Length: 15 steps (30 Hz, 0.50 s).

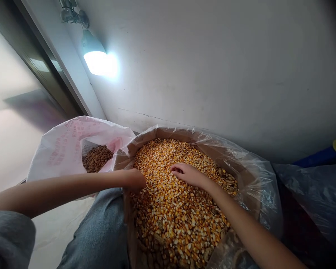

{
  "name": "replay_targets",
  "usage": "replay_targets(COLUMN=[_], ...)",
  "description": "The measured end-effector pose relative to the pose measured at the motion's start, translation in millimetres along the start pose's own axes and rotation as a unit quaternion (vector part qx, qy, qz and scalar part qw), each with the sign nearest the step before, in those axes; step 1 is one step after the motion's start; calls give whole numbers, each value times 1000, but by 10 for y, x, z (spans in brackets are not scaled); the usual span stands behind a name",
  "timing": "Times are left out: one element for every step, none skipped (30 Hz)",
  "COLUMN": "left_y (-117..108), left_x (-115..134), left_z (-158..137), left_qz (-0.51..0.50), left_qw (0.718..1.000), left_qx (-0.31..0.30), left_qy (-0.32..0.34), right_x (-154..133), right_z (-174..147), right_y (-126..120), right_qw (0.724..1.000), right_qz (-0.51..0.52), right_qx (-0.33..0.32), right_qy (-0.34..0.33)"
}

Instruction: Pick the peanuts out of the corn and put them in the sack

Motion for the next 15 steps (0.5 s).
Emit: replay_targets(left_y=[-68, -130, -180, -222, -248, -263, -274, -279, -277, -266, -241, -204, -131, -50, 46], left_x=[-109, -236, -392, -535, -661, -773, -828, -825, -764, -649, -492, -319, -156, -4, 119], left_z=[-122, -264, -419, -574, -716, -845, -932, -968, -947, -871, -751, -605, -441, -271, -107], left_qz=[-17, -22, -45, -35, -24, 11, 40, 55, 60, 49, 26, 15, 6, 12, 23], left_qw=[999, 996, 987, 979, 970, 946, 931, 927, 936, 956, 977, 989, 996, 999, 1000], left_qx=[31, 54, 69, 83, 82, 68, 61, 62, 70, 82, 90, 99, 61, 39, 15], left_qy=[-30, -60, -137, -185, -229, -315, -357, -365, -339, -278, -192, -112, -64, -18, 9], right_x=[0, -1, -3, -5, -5, -4, -2, 1, 5, 8, 10, 12, 13, 14, 14], right_z=[1, 2, 2, 3, 4, 5, 6, 6, 5, 4, 2, 0, -1, -2, -1], right_y=[-2, -5, -6, -7, -7, -7, -6, -6, -4, -2, 0, 2, 5, 7, 8], right_qw=[1000, 1000, 1000, 1000, 1000, 1000, 1000, 1000, 1000, 1000, 1000, 1000, 1000, 1000, 1000], right_qz=[-3, -5, -6, -5, -4, -3, -2, -2, -3, -3, -3, -2, -1, 0, -1], right_qx=[2, 5, 6, 7, 6, 6, 7, 7, 8, 9, 11, 12, 12, 12, 12], right_qy=[-1, -3, -7, -10, -12, -13, -11, -9, -6, -5, -3, -3, -4, -5, -7])
Point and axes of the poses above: each hand's wrist, its own z-axis towards the middle knuckle, its own y-axis out of the palm, x = y × z, the point moved 2 cm from there along z, towards the middle knuckle, and after that the axes turned 1 degree about y, right-handed, at the moved point
